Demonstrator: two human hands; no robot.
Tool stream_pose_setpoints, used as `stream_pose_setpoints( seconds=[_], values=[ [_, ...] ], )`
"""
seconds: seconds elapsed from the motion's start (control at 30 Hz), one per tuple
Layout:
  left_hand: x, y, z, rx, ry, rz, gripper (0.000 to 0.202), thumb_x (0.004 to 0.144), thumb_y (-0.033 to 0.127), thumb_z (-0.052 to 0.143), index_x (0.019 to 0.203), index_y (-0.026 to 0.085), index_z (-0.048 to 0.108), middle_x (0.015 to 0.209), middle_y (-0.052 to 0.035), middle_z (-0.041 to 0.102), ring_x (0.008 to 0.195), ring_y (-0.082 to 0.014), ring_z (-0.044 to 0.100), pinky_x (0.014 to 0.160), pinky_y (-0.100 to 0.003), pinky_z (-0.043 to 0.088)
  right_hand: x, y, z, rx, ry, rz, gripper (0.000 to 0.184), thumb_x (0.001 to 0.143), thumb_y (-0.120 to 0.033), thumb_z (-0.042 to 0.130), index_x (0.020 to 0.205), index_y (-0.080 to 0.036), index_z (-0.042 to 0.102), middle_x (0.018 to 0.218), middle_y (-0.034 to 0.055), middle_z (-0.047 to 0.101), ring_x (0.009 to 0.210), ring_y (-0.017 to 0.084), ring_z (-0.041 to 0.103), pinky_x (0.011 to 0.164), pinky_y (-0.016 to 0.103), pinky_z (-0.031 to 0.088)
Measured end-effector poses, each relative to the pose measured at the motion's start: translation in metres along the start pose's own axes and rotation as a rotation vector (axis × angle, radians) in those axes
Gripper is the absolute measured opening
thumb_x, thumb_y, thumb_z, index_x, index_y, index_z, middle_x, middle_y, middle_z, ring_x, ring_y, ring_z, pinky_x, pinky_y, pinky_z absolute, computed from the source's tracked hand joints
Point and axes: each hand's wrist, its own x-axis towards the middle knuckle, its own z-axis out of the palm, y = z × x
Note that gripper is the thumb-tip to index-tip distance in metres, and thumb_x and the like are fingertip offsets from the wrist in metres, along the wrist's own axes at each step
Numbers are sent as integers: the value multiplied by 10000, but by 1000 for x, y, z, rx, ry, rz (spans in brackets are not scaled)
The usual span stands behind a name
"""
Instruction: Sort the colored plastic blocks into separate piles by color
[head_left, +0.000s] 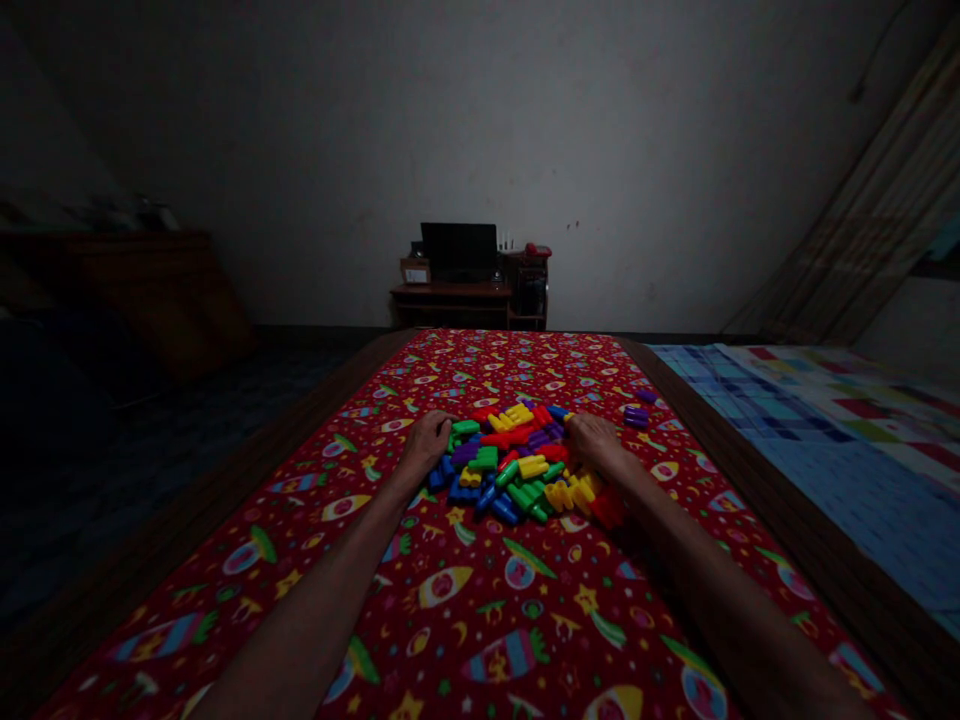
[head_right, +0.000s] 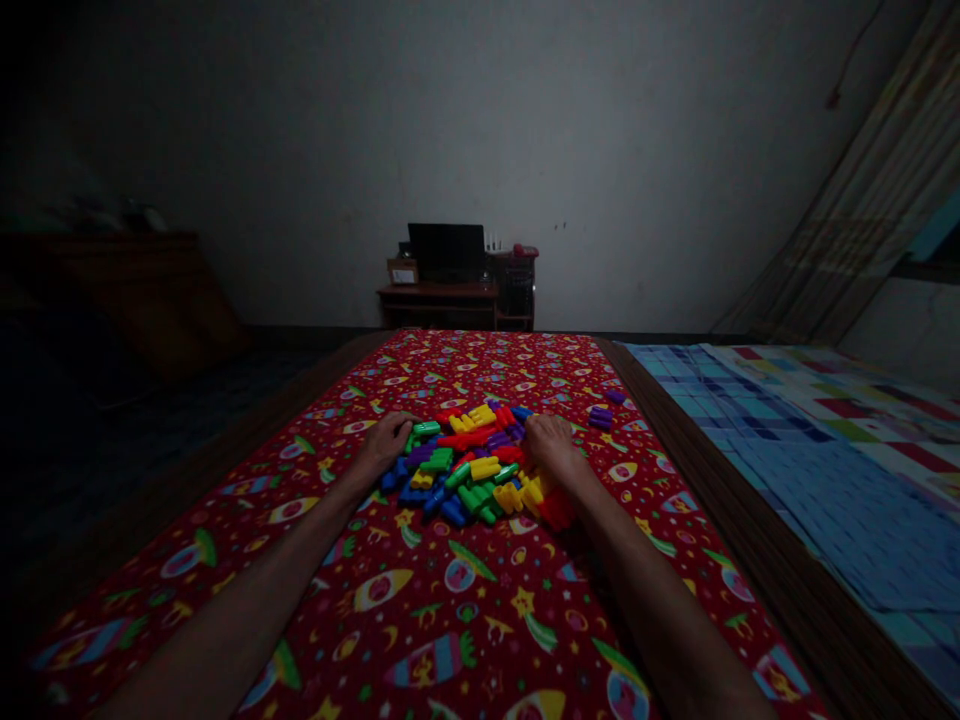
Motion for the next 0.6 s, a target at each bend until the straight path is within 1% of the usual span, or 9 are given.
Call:
stream_pose_setpoints(
  seconds=[0.07, 0.17, 0.2, 0.27, 0.37, 0.47, 0.5, 0.53, 0.6],
  values=[
    [1, 0, 0, -2, 2, 1, 269, 780, 244, 416, 784, 204, 682, 858, -64, 701, 881, -220, 645, 856, -363, 519, 1, -1, -4, 10, -28, 10, 212, 841, -291, 609, 995, -172, 695, 1009, 132, 703, 900, 211, 628, 673, 253, 374],
    [1, 0, 1, -1, 1, 1, 259, 776, 237, 423, 776, 209, 680, 851, -56, 697, 893, -214, 644, 859, -348, 517, 7, -5, -21, 48, -89, 75, 278, 852, -394, 570, 849, -165, 727, 843, 109, 713, 753, 189, 631, 566, 249, 324],
    [1, -1, 1, 1, 0, 0, 254, 774, 236, 428, 778, 210, 681, 852, -54, 696, 899, -214, 644, 860, -344, 515, 10, -5, -27, 71, -90, 97, 319, 856, -422, 553, 799, -163, 729, 784, 98, 707, 707, 180, 623, 542, 250, 304],
    [0, -1, 1, 6, -3, 0, 251, 775, 237, 433, 786, 207, 681, 855, -56, 696, 901, -214, 644, 858, -343, 515, 13, 3, -37, 124, -40, 122, 357, 863, -438, 529, 770, -160, 732, 742, 85, 701, 678, 170, 617, 527, 252, 289],
    [0, -1, 1, 8, -10, 3, 266, 785, 239, 416, 798, 197, 679, 860, -65, 695, 886, -213, 645, 850, -347, 517, 12, 28, -44, 132, 97, 227, 321, 864, -398, 530, 867, -157, 741, 815, 100, 721, 746, 189, 638, 564, 252, 328],
    [0, -1, 1, 6, -11, 7, 272, 790, 242, 408, 792, 199, 677, 868, -66, 694, 875, -207, 647, 847, -340, 516, 8, 54, -43, 52, 215, 404, 322, 861, -361, 544, 1000, -133, 723, 942, 149, 724, 860, 232, 656, 636, 266, 385],
    [1, -1, 1, 6, -9, 7, 269, 789, 243, 410, 785, 201, 676, 867, -64, 693, 875, -206, 645, 848, -339, 515, 7, 58, -42, 44, 248, 427, 335, 863, -351, 542, 1043, -123, 710, 977, 160, 720, 890, 241, 655, 659, 272, 399],
    [1, -1, 1, 6, -8, 6, 265, 788, 243, 413, 778, 203, 675, 863, -61, 692, 874, -206, 644, 847, -339, 515, 7, 57, -40, 57, 274, 419, 344, 867, -340, 537, 1074, -118, 699, 996, 163, 719, 905, 243, 655, 678, 276, 410],
    [1, 0, 1, 8, -9, 6, 259, 784, 241, 417, 767, 205, 672, 851, -56, 690, 869, -207, 639, 843, -340, 515, 9, 46, -36, 142, 267, 298, 330, 880, -319, 514, 1077, -131, 703, 968, 136, 729, 881, 220, 657, 690, 268, 418]
  ],
)
